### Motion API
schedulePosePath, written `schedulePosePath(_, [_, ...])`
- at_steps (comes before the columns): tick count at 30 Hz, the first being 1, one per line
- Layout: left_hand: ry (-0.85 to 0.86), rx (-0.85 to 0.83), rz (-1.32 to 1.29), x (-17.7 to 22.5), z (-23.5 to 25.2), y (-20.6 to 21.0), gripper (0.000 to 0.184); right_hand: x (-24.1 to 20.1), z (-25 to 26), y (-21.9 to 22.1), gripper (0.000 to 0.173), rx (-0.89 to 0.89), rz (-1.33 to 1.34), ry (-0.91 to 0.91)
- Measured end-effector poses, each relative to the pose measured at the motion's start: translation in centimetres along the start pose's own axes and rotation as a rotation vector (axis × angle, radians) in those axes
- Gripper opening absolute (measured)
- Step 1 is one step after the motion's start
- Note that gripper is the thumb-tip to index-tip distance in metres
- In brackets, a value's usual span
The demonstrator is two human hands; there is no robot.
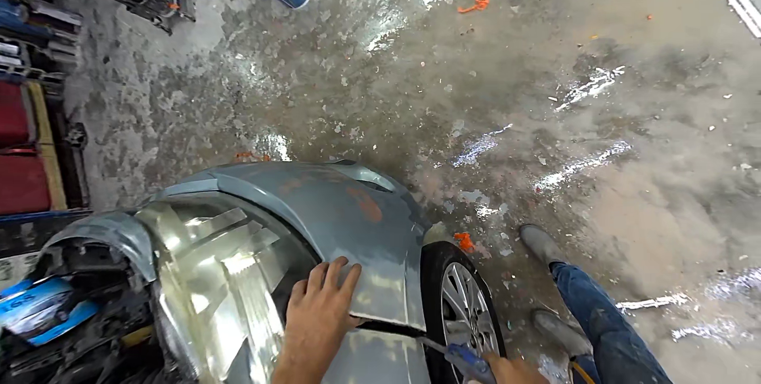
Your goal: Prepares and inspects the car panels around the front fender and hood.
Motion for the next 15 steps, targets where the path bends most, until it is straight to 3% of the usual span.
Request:
schedulePosePath(3, [-0.046,-0.057,-0.022,0.8,-0.8,0.3,0.091,1.1,-0.3,-0.2,0.057,-0.023,0.005,0.039])
schedulePosePath(10, [0.045,-0.094,0.073,4.2,-2.0,-0.9,0.055,2.4,-0.4,0.0,0.057,-0.106,0.038,0.089])
schedulePosePath(15, [0.39,0.022,0.075,2.7,-0.9,-0.3,0.04,2.4,-0.3,-0.3,0.057,-0.111,0.072,0.084])
Point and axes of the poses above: each hand's wrist, its own z-axis towards the middle knuckle, its own y-axis out of the palm, x = y × z, the point moved 7 cm from there along z, towards the middle knuckle, and after that the axes turned 4 degrees about x, right-handed, at the moved point
